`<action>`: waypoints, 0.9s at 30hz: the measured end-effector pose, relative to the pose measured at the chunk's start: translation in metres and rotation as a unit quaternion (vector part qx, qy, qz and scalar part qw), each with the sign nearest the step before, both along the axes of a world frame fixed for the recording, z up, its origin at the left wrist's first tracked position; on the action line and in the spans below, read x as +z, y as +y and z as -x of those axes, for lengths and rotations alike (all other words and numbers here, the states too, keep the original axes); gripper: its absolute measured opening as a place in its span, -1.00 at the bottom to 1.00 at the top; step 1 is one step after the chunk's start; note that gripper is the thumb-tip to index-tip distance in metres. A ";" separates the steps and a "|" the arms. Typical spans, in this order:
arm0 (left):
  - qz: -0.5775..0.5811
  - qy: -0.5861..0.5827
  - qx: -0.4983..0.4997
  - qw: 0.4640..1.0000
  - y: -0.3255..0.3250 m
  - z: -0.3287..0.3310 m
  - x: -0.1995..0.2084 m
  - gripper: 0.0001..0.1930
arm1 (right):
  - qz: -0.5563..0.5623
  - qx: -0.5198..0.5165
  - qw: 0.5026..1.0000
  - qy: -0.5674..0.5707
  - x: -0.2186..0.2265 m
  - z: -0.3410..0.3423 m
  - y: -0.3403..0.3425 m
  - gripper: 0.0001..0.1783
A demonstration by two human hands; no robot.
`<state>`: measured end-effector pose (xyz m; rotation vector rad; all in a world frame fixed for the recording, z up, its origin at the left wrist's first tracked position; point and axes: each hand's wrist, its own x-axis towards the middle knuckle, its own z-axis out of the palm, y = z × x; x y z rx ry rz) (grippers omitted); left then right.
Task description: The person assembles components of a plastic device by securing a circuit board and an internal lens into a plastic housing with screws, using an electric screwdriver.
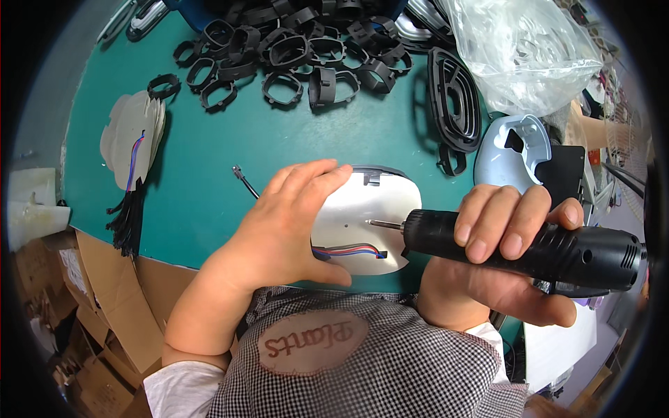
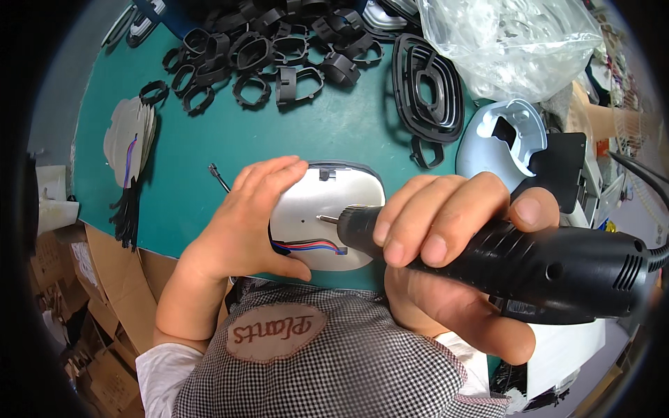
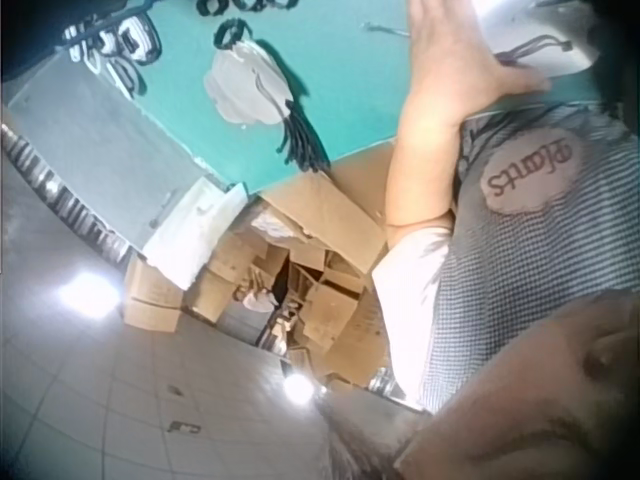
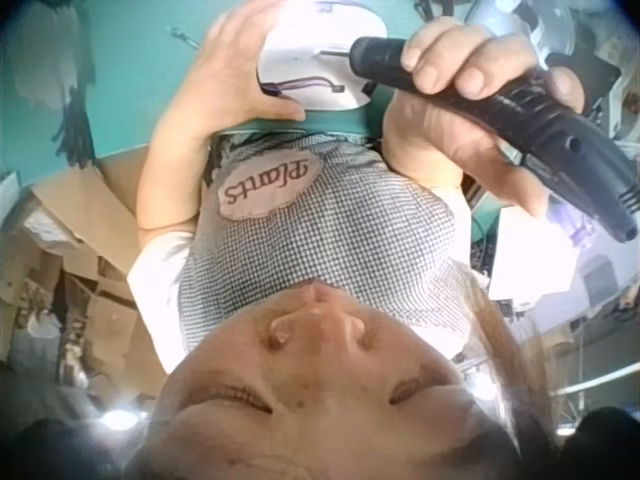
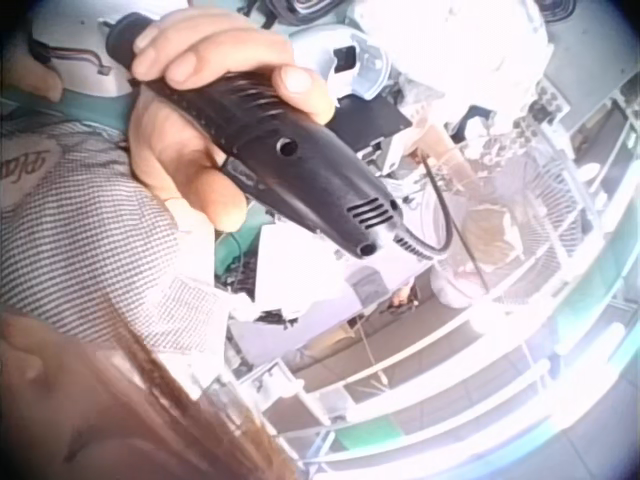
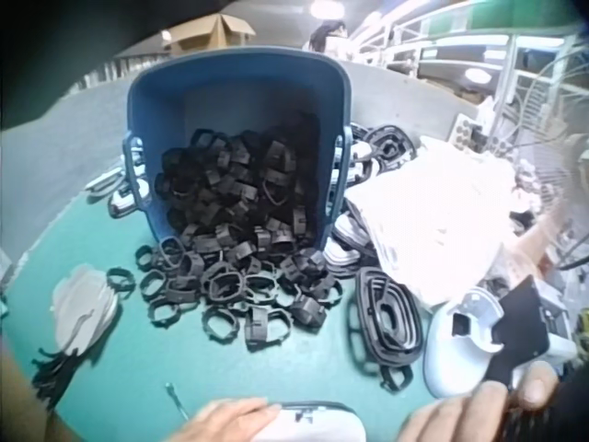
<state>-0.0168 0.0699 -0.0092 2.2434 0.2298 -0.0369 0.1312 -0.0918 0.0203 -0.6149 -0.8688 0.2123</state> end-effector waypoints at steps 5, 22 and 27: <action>-0.012 -0.018 0.002 1.000 -0.002 0.002 -0.002 0.16 | -0.002 0.011 1.000 -0.005 0.002 -0.001 -0.001 -0.13; -0.037 -0.066 0.003 0.997 -0.006 0.007 -0.010 0.22 | -0.002 0.015 1.000 -0.004 0.002 0.002 0.000 -0.13; -0.038 -0.071 0.009 0.997 -0.007 0.008 -0.011 0.22 | -0.004 0.006 1.000 0.006 0.002 0.001 0.001 -0.13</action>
